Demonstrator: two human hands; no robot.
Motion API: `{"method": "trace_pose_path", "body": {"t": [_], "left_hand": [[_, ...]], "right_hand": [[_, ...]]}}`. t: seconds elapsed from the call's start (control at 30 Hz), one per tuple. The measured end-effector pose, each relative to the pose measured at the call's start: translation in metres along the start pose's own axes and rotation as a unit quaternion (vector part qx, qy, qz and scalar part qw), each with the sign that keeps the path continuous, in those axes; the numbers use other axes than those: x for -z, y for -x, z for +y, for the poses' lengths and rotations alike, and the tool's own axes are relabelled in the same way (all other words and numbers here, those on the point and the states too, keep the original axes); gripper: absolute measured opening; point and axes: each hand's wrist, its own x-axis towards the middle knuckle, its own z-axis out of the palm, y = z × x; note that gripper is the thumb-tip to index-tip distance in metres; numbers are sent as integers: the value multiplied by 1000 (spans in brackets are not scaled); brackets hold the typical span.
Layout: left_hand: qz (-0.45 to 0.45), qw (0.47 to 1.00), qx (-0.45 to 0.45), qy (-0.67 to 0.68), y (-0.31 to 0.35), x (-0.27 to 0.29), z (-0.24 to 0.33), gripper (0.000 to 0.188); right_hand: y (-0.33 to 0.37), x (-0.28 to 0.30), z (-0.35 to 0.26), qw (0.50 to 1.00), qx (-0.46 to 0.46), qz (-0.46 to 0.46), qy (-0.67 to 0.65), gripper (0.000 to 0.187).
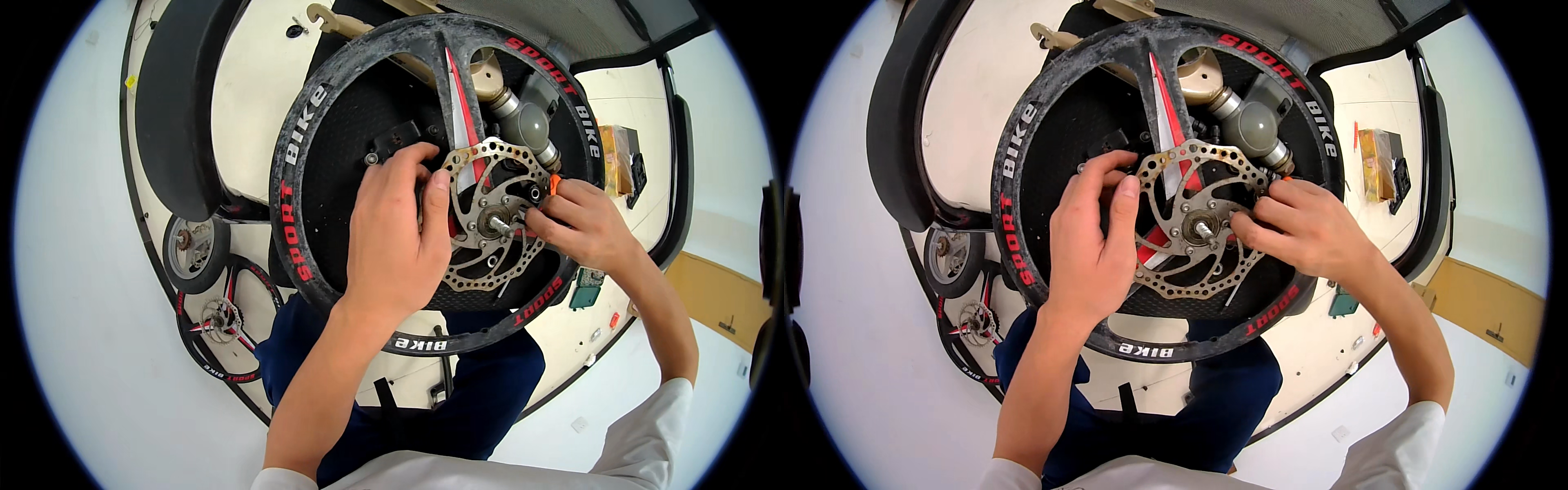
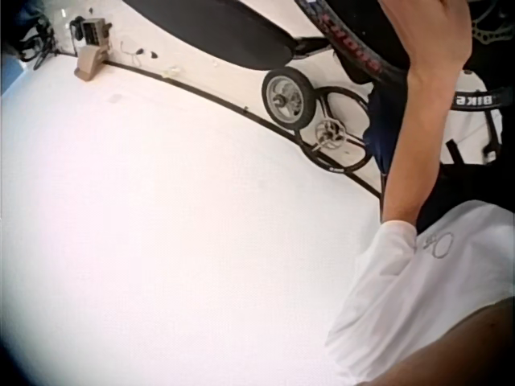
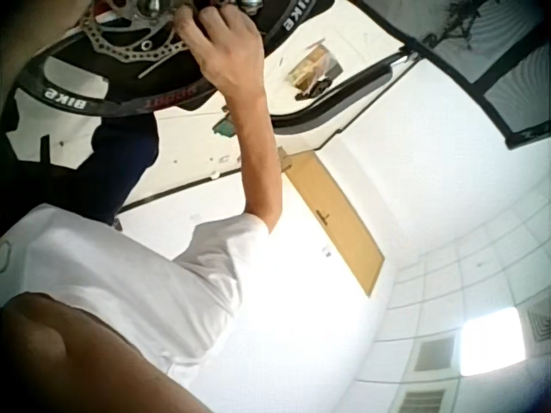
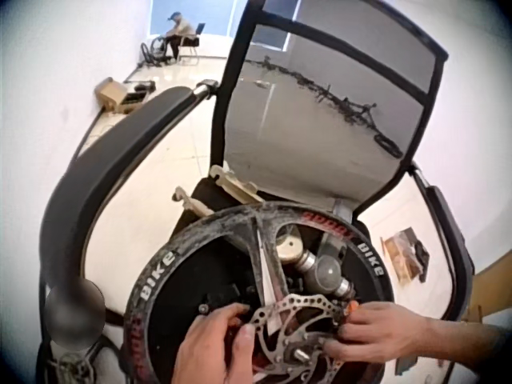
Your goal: The person assembles a bicycle wheel by attaching a brake disc to the hub using an Allen key. They insert bolts, tighten them, and adjust the disc position throughout the process.
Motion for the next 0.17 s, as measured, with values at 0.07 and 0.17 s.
{"method": "trace_pose_path", "body": {"t": [0.07, 0.17], "left_hand": [[-14, 1000, -11, -18, 0, -2, -2, 25], [-27, 999, 9, -43, 1, -3, -3, 28]], "right_hand": [[-1, 0, 3, 1000, 13, -8, -1, 31], [-4, 0, 9, 999, 36, -21, -4, 31]]}}
